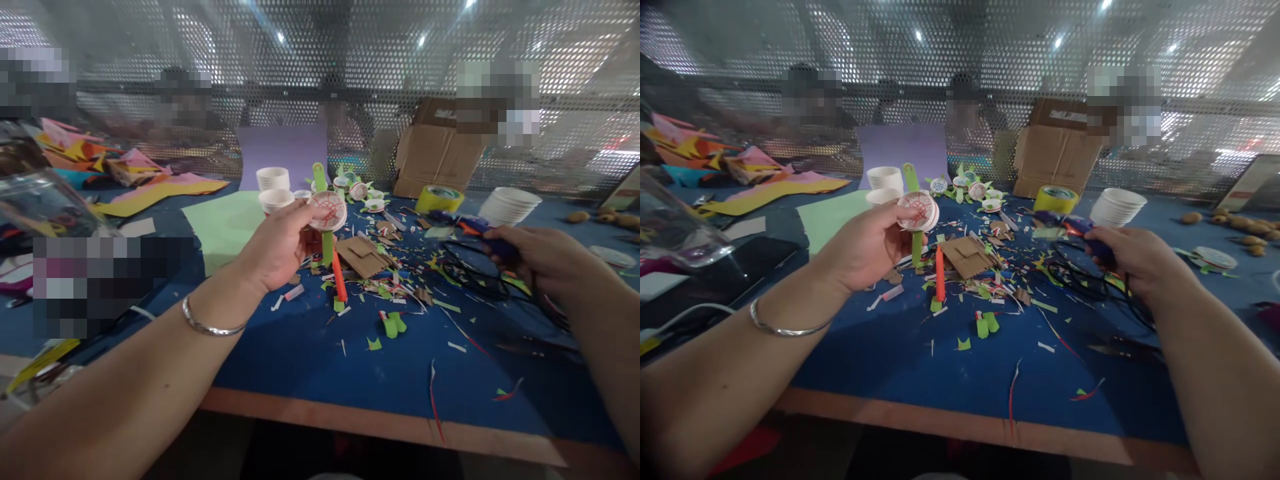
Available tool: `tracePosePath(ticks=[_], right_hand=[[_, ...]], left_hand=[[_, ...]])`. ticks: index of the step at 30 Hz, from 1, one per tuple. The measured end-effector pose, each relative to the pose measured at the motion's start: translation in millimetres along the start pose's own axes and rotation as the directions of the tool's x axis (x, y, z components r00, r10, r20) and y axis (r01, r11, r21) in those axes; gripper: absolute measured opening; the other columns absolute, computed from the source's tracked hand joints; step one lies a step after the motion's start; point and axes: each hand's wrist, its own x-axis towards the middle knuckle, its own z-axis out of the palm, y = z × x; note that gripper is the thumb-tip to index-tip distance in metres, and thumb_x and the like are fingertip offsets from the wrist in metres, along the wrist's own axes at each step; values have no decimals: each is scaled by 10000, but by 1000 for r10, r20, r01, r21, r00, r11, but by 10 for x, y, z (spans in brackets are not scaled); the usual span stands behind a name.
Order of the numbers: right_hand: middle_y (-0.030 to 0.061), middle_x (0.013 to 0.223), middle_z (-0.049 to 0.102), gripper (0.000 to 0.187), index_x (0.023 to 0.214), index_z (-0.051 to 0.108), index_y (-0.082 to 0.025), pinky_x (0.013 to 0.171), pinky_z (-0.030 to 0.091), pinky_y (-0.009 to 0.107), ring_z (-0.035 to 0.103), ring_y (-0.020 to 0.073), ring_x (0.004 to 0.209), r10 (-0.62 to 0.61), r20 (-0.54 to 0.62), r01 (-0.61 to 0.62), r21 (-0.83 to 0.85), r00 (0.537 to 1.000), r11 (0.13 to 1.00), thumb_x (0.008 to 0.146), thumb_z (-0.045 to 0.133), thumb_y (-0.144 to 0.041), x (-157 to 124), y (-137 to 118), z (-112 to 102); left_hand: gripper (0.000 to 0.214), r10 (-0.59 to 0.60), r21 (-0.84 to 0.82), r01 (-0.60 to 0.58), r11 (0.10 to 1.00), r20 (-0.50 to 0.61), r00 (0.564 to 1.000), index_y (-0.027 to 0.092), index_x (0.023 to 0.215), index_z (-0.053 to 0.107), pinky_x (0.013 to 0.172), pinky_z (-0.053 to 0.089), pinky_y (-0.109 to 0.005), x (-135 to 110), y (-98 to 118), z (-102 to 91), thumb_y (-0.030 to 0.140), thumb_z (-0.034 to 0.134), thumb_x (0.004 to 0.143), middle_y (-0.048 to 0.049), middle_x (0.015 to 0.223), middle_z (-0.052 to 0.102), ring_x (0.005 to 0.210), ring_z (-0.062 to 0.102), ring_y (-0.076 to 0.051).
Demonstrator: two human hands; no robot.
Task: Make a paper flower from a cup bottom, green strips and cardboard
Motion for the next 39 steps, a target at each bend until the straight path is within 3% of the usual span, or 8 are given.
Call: tracePosePath(ticks=[5,10,12,17,22,28,33,39], right_hand=[[36,714,555,58,703,623,-188,450,474,205,497,110,556,95,153,-141,322,984,936,653,626,-159,-242,-240,-73],[-26,639,348,194,698,555,-179,434,436,170,353,92,538,-65,339,-157,586,939,795,865,598,-267,-449,-384,-40],[-32,628,335,192,721,574,-170,427,420,165,311,87,533,-111,371,-152,611,922,777,867,639,-278,-503,-391,-2],[-29,633,362,258,699,579,-164,441,427,177,322,87,561,-167,454,-159,597,875,787,725,806,-282,-612,-373,103],[-23,662,379,171,771,630,-169,460,414,177,322,87,573,-266,506,-153,642,821,751,765,770,-266,-776,-371,236],[-5,660,436,214,737,627,-192,481,406,220,416,109,569,-280,608,-141,551,743,822,814,744,-354,-876,-302,335],[-18,616,470,216,770,653,-205,483,382,228,457,118,556,-224,605,-70,423,764,903,764,789,-373,-891,-263,394],[-9,586,541,354,644,607,-189,474,358,226,456,112,530,-224,530,133,205,818,970,775,760,-480,-883,-173,396]], left_hand=[[136,-94,-7,95,995,48,994,153,920,657,516,463,-217,-6,-4,-23,193,625,795,-17,769,640,598,612,-121],[65,-195,-24,197,980,70,978,162,774,617,528,442,-223,-1,-6,1,171,562,807,-7,696,604,564,541,-107],[108,-211,-12,214,977,121,970,161,727,594,546,441,-227,4,-19,10,175,539,820,-9,687,581,574,521,-107],[124,-231,33,229,973,199,952,167,712,573,557,433,-254,22,-75,9,164,494,808,-16,678,555,571,496,-124],[82,-202,11,203,979,160,966,170,755,581,566,438,-254,18,-88,-5,164,518,808,-24,761,597,602,519,-123],[152,-179,21,178,984,204,962,172,903,687,564,401,-220,11,-96,-57,278,585,865,-18,788,617,658,539,-113],[202,-183,34,181,983,229,956,191,990,721,577,431,-209,-6,-99,-57,281,579,879,-24,838,654,683,572,-115],[231,-199,59,191,980,222,954,181,990,719,604,435,-223,-17,-91,-48,248,545,854,-44,874,670,731,584,-132]])
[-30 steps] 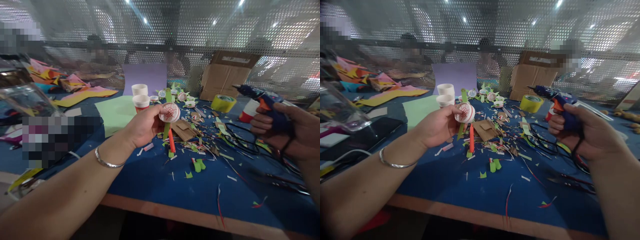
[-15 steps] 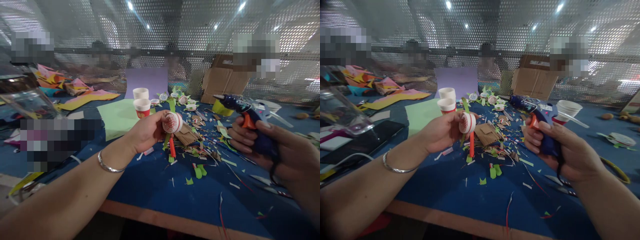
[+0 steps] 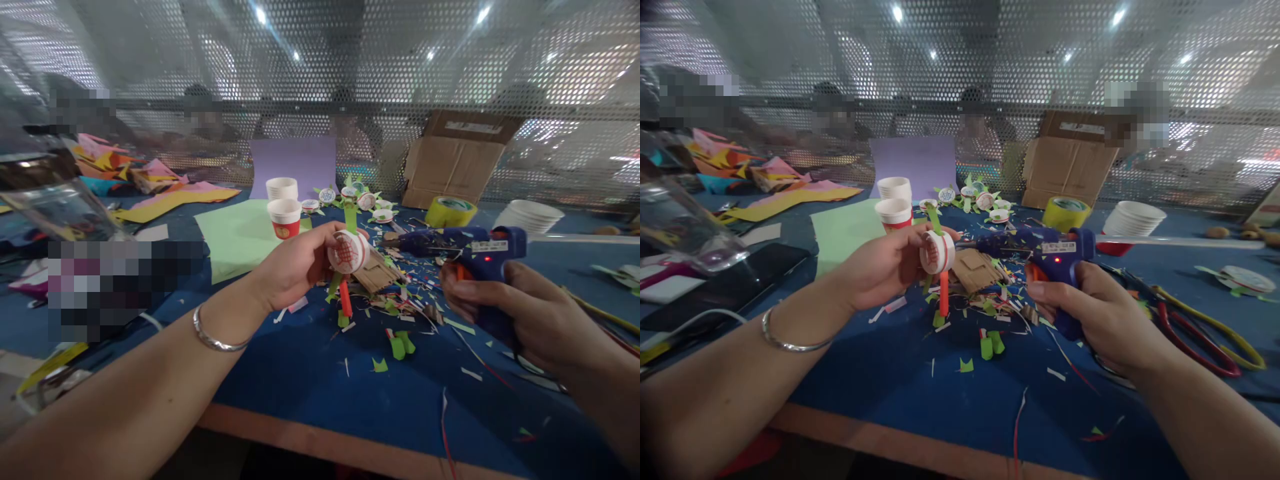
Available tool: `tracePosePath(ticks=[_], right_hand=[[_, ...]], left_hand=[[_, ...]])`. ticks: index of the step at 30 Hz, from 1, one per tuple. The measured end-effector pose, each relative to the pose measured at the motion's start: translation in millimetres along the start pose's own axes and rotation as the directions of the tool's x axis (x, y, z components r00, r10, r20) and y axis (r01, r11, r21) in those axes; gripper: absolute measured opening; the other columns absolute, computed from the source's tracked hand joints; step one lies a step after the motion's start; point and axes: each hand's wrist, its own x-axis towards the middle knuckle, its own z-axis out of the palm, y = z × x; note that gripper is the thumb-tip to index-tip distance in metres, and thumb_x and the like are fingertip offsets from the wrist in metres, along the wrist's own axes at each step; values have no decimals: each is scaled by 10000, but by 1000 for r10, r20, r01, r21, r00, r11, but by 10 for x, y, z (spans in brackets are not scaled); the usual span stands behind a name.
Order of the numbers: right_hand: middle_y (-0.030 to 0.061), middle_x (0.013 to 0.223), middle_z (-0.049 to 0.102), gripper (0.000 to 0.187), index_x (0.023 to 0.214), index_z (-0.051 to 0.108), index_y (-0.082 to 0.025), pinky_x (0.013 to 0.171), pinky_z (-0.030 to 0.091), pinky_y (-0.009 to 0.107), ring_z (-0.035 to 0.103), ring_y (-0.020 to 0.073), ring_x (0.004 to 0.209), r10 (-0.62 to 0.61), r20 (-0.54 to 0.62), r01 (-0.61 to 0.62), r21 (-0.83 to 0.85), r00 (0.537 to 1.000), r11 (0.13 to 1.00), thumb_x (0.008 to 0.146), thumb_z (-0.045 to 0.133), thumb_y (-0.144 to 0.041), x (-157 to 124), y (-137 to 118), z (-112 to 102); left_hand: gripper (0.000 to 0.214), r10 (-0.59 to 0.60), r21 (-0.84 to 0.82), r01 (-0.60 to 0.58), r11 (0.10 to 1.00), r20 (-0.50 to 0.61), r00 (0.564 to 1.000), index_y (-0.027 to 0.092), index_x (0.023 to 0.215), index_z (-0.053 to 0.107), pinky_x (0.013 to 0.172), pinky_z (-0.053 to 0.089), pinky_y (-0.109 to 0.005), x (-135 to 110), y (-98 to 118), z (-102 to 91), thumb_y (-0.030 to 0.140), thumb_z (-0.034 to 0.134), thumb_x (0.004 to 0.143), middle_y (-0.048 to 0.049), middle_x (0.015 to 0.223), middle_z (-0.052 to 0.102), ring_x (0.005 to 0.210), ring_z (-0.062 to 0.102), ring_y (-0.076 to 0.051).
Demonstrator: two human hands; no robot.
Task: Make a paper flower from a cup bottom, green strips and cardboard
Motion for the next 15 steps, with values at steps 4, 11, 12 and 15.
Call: tracePosePath(ticks=[4,11,12,15], right_hand=[[-18,545,517,422,590,567,-201,419,333,231,426,116,480,25,-30,-27,-95,999,995,752,751,-544,-8,65,-36],[-31,521,513,326,545,582,-230,417,352,234,414,132,496,-185,25,186,-212,982,959,705,777,-435,7,-75,32],[-32,499,491,346,515,563,-231,403,339,237,399,131,478,-194,29,196,-220,981,956,702,774,-431,12,-93,44],[-29,457,441,371,481,539,-240,360,277,245,345,130,431,-195,12,192,-244,981,950,696,766,-441,23,-105,53]], left_hand=[[226,-2,9,1,1000,24,1000,180,983,721,656,450,-240,27,-28,-20,255,535,880,-32,844,642,741,574,-132],[229,-24,27,24,999,26,999,181,979,719,659,432,-246,24,-34,10,251,532,866,-25,813,608,730,555,-133],[229,-33,27,32,999,27,999,183,982,718,655,428,-246,21,-32,14,248,535,861,-22,798,601,721,551,-132],[230,-37,33,36,999,30,999,184,977,716,655,428,-254,16,-29,22,238,535,845,-24,801,603,712,545,-136]])
